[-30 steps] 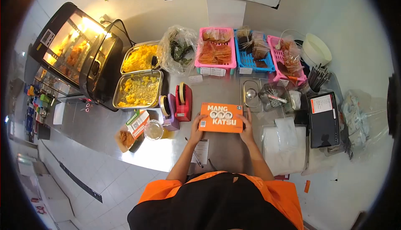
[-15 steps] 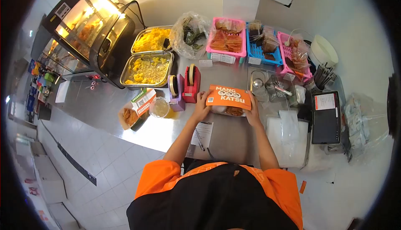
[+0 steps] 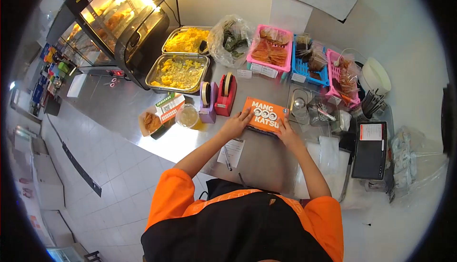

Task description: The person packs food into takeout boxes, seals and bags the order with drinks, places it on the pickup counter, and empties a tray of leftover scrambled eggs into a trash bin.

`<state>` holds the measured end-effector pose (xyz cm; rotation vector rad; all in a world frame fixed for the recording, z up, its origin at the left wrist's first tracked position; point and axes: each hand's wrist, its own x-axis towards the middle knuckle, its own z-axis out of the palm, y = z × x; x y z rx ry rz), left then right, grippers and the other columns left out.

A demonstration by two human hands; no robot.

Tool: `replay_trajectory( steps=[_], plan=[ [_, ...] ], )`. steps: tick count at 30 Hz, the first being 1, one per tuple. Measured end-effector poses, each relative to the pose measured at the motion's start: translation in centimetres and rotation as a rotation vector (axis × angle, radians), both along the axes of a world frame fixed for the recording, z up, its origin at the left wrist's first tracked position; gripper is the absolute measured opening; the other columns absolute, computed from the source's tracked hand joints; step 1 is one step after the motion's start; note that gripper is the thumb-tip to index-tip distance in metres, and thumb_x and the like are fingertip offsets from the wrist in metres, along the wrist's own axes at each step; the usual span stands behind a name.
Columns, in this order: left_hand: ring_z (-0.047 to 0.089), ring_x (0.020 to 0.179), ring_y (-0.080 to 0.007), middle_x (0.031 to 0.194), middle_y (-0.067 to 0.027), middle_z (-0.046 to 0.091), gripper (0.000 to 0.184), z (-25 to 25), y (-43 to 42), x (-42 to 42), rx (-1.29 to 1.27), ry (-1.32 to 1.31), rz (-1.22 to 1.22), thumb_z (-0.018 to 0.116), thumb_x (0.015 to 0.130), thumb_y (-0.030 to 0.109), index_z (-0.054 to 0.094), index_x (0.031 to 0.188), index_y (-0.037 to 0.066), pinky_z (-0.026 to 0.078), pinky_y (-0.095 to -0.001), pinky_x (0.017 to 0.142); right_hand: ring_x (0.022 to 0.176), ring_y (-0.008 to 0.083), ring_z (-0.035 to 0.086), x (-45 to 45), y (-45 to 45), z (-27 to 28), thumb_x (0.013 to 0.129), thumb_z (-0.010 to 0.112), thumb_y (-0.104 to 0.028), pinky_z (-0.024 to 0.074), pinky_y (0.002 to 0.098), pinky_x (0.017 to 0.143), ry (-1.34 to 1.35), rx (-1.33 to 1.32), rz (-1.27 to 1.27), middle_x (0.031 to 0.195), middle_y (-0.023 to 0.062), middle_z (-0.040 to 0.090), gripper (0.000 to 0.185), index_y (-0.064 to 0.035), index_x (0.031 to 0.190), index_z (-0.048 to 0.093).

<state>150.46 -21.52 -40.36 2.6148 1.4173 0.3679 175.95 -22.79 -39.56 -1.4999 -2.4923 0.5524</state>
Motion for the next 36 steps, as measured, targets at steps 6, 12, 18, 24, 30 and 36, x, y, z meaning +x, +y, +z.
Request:
replay_trajectory(
  steps=[6,12,18,24,30,36],
  plan=[
    [0.048,0.099,-0.0307,0.126,-0.0131,0.036,0.045,-0.1,-0.9,0.1,0.046,-0.218,0.023,0.045,0.076,0.01,0.038,0.121,0.006,0.039,-0.0355,0.085,0.121,0.033,0.026,-0.7,-0.8,-0.5,0.082,0.046,-0.027,0.0315,0.0403,0.094,-0.077,0.239,-0.019,0.133,0.0217,0.015,0.055,-0.0053,0.128,0.024],
    [0.046,0.096,-0.0347,0.111,-0.0197,0.046,0.037,2.2,0.4,-1.5,0.364,-0.373,0.527,0.056,0.072,0.017,0.051,0.105,0.001,0.038,-0.0383,0.083,0.118,0.0276,0.034,-3.5,-1.2,-1.4,0.072,0.058,-0.025,0.0303,0.0429,0.093,0.047,0.548,0.042,0.131,0.0058,0.033,0.053,-0.0141,0.121,0.042],
    [0.046,0.082,-0.0323,0.095,-0.0177,0.047,0.026,0.3,2.4,-1.8,0.141,-0.099,0.81,0.063,0.062,0.013,0.051,0.081,0.0,0.04,-0.0382,0.073,0.115,0.0266,0.038,-2.5,-2.3,-2.1,0.071,0.059,-0.023,0.031,0.0425,0.092,0.084,0.538,0.015,0.122,0.0038,0.044,0.044,-0.0163,0.114,0.05],
    [0.051,0.067,-0.0244,0.069,-0.0111,0.052,0.024,0.4,-0.3,-1.0,0.203,-0.585,0.85,0.065,0.066,0.022,0.055,0.075,0.002,0.042,-0.0311,0.059,0.116,0.0266,0.036,-1.1,-4.6,-2.6,0.075,0.056,-0.023,0.0264,0.0441,0.093,0.141,0.512,0.007,0.121,0.0057,0.045,0.04,-0.0135,0.113,0.051],
    [0.055,0.077,-0.013,0.083,-0.0103,0.06,0.014,0.2,1.4,-3.8,-0.682,-1.419,0.851,0.059,0.075,0.015,0.059,0.07,0.002,0.041,-0.0234,0.065,0.114,0.0285,0.038,-0.8,-5.4,-2.7,0.076,0.055,-0.023,0.0278,0.0453,0.091,0.13,0.489,0.013,0.121,0.0055,0.045,0.038,-0.0132,0.112,0.052],
    [0.051,0.069,-0.0196,0.084,-0.0137,0.057,0.018,-3.3,-2.9,0.1,0.489,-1.037,0.771,0.057,0.073,0.007,0.047,0.062,-0.001,0.04,-0.0288,0.061,0.115,0.028,0.037,-1.3,-4.9,-2.7,0.077,0.054,-0.023,0.0276,0.0439,0.091,0.134,0.51,-0.001,0.122,0.0054,0.045,0.037,-0.0133,0.113,0.052]
  ],
)
